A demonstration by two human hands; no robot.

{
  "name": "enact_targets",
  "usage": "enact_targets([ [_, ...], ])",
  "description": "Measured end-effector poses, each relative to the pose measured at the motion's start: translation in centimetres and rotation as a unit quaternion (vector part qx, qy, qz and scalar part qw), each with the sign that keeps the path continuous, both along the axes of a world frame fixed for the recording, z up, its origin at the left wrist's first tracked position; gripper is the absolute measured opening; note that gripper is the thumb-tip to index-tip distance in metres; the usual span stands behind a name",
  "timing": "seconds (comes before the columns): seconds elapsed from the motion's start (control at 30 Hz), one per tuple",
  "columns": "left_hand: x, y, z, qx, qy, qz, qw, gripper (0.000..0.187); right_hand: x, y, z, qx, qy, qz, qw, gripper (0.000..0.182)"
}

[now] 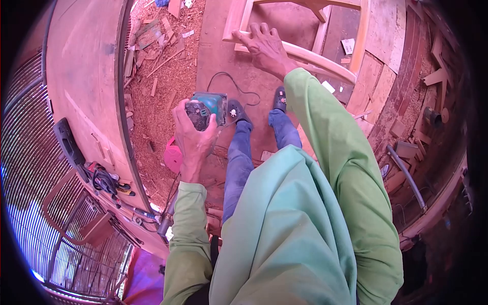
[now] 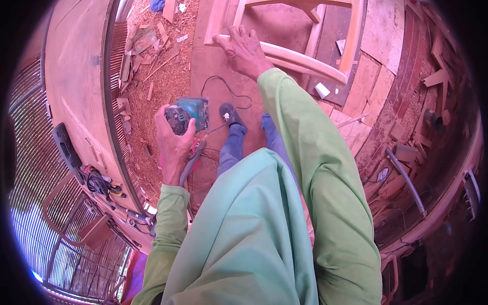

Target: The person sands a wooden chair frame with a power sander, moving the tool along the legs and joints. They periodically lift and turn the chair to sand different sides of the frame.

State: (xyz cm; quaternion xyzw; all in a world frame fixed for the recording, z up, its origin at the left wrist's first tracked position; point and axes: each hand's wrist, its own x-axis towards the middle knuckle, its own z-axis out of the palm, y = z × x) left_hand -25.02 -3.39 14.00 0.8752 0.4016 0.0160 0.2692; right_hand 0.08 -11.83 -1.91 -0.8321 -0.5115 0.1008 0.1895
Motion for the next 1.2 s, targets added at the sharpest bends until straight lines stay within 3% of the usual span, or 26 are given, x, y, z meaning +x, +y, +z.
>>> enact_targets([
  [0.13, 2.3, 0.1, 0.0, 0.013, -0.003, -0.017, 1.000, 0.070, 1.0, -2.3, 1.0, -0.054, 0.008, 0.026, 0.998, 0.058],
  [0.2, 4.5, 0.0, 0.2, 0.025, -0.020, -0.052, 0.998, 0.070, 1.7, -6.0, 1.3, 0.014, 0.001, -0.044, 0.999, 0.057],
  [0.27, 7.4, 0.3, -0.2, 0.045, -0.036, -0.082, 0.995, 0.069, 2.3, -11.6, 1.0, 0.054, -0.013, -0.220, 0.974, 0.048],
  [0.33, 10.8, 1.0, -0.9, 0.066, -0.053, -0.115, 0.990, 0.069, 2.9, -20.0, -0.9, -0.056, -0.064, -0.352, 0.932, 0.064],
  [0.37, 12.6, 1.3, -1.4, 0.069, -0.047, -0.124, 0.989, 0.069, 3.5, -24.4, -2.3, -0.120, -0.024, -0.395, 0.910, 0.076],
  [0.43, 15.5, 1.7, -3.0, 0.070, -0.037, -0.141, 0.987, 0.068, 4.8, -32.1, -6.1, -0.163, 0.109, -0.509, 0.838, 0.081],
  [0.53, 18.4, 2.6, -4.8, 0.074, 0.025, -0.169, 0.982, 0.074, 2.5, -37.1, -4.6, -0.136, 0.182, -0.509, 0.830, 0.074],
  [0.63, 19.5, 2.3, -5.8, 0.086, 0.036, -0.163, 0.982, 0.074, -2.2, -38.7, -2.1, -0.047, 0.310, -0.507, 0.803, 0.048],
  [0.73, 20.2, 1.5, -7.0, 0.066, 0.057, -0.131, 0.988, 0.072, -5.4, -33.7, -0.1, 0.074, 0.369, -0.456, 0.806, 0.030],
  [0.8, 20.0, 0.9, -8.0, 0.046, 0.072, -0.057, 0.995, 0.071, -5.4, -26.8, 2.4, 0.139, 0.389, -0.417, 0.809, 0.029],
  [0.9, 19.3, 1.2, -8.0, 0.044, 0.038, -0.052, 0.997, 0.072, -4.0, -16.4, 8.8, 0.168, 0.387, -0.329, 0.845, 0.038],
  [1.03, 18.0, 2.2, -7.6, 0.077, 0.020, -0.067, 0.995, 0.075, -5.6, -9.8, 6.6, 0.165, 0.331, -0.268, 0.890, 0.037],
  [1.2, 17.8, 4.3, -6.7, 0.051, 0.038, -0.096, 0.993, 0.072, -8.8, -3.7, 6.6, 0.185, 0.330, -0.277, 0.883, 0.034],
])
